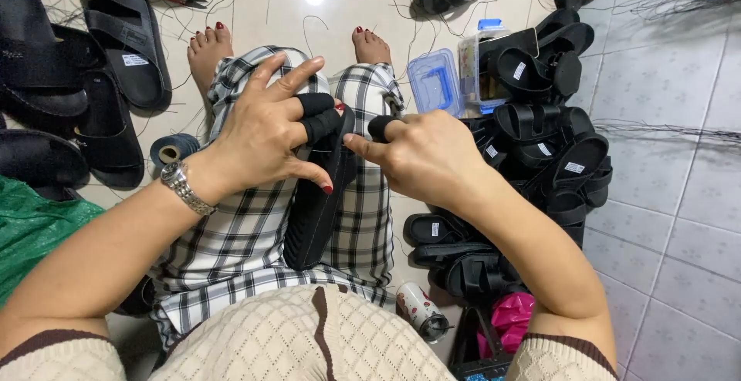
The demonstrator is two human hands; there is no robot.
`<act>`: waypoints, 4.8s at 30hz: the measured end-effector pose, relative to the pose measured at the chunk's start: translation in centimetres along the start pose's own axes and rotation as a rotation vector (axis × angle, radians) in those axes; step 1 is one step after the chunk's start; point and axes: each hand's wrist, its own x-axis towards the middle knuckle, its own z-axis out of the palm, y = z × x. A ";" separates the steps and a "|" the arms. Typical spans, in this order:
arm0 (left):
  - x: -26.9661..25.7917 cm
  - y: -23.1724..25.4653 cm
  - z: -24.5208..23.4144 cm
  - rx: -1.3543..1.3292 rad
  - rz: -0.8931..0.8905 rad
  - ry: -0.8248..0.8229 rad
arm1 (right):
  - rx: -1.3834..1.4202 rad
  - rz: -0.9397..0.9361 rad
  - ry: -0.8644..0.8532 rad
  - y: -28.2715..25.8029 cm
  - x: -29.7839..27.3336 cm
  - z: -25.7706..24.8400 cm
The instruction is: A person sits on the floor and uses a needle and thread to hand-sew components of black sandals.
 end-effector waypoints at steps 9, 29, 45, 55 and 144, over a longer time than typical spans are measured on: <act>0.1 0.3 0.0 -0.003 0.023 0.088 | -0.109 -0.093 0.007 -0.7 0.6 -0.4; -3.0 6.6 0.5 -0.961 -0.955 0.106 | 0.127 0.107 0.478 -1.0 -1.1 2.7; -1.1 7.8 -1.8 -1.056 -0.998 0.063 | 0.312 0.123 0.477 -0.8 -1.6 4.7; -4.9 8.8 5.9 -0.259 -0.672 0.219 | 0.178 0.212 0.270 -2.5 -6.6 -3.9; -17.1 -4.5 -4.5 0.747 -0.721 -0.211 | 0.485 0.335 0.318 -3.6 -5.6 7.6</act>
